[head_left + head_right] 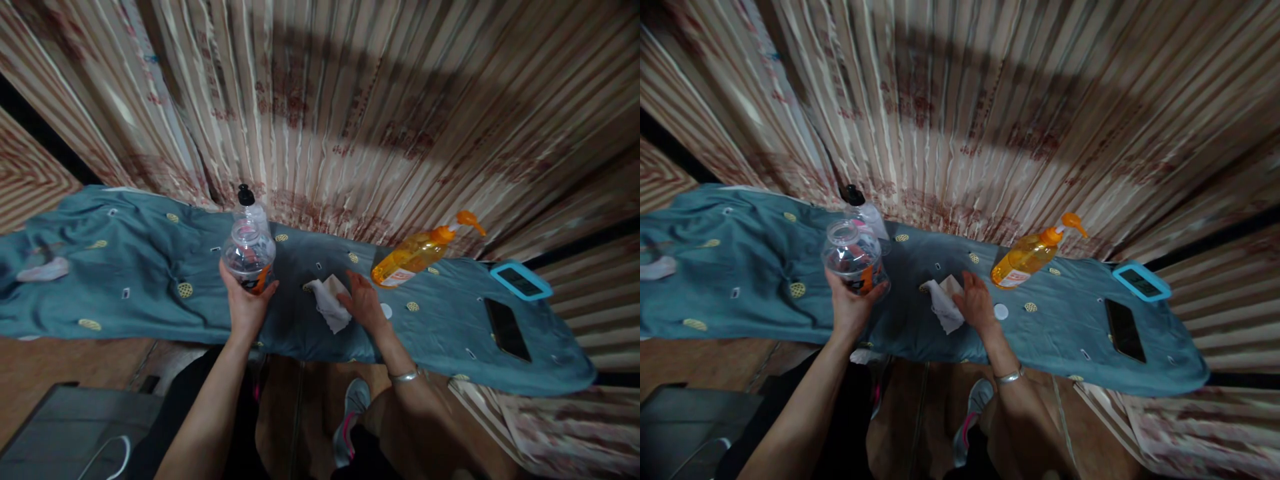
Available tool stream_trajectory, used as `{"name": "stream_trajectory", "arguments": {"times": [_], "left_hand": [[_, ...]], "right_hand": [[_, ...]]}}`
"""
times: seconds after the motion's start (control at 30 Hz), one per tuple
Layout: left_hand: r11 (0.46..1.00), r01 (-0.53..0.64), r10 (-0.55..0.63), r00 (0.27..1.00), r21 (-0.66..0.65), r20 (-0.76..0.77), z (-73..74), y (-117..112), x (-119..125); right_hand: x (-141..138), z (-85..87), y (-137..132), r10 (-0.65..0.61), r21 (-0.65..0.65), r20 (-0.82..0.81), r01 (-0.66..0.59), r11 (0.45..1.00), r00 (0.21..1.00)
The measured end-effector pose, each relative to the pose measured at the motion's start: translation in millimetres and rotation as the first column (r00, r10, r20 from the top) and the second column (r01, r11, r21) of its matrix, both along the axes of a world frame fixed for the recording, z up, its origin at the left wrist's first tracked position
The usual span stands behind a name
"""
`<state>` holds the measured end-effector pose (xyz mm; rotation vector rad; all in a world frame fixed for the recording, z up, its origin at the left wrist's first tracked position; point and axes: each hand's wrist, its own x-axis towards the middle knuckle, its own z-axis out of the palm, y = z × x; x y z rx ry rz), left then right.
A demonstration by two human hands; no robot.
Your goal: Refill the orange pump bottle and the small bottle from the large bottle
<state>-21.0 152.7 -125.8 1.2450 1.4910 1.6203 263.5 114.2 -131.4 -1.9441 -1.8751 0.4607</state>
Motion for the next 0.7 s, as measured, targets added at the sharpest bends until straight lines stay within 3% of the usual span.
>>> {"name": "stream_trajectory", "arguments": {"times": [0.13, 0.3, 0.5, 0.7], "left_hand": [[0.992, -0.066, 0.071, 0.997, -0.109, 0.039, 8.1, 3, 0], [0.992, -0.077, 0.078, 0.997, -0.100, 0.001, 16.7, 3, -1], [0.995, -0.043, 0.042, 0.999, -0.090, -0.007, 19.8, 2, 2], [0.997, -0.016, 0.014, 1.000, -0.076, -0.025, 16.6, -1, 5]], "right_hand": [[-22, -3.6, -7, 0.189, 0.107, 0.034, -0.192, 0.976, 0.981], [-39, -15.6, -7, 0.322, 0.118, 0.034, -0.324, 0.939, 0.946], [-36, -17.9, -1, 0.275, 0.157, -0.019, -0.269, 0.950, 0.961], [-24, -27.6, 4, 0.146, 0.179, 0.008, -0.145, 0.973, 0.989]]}}
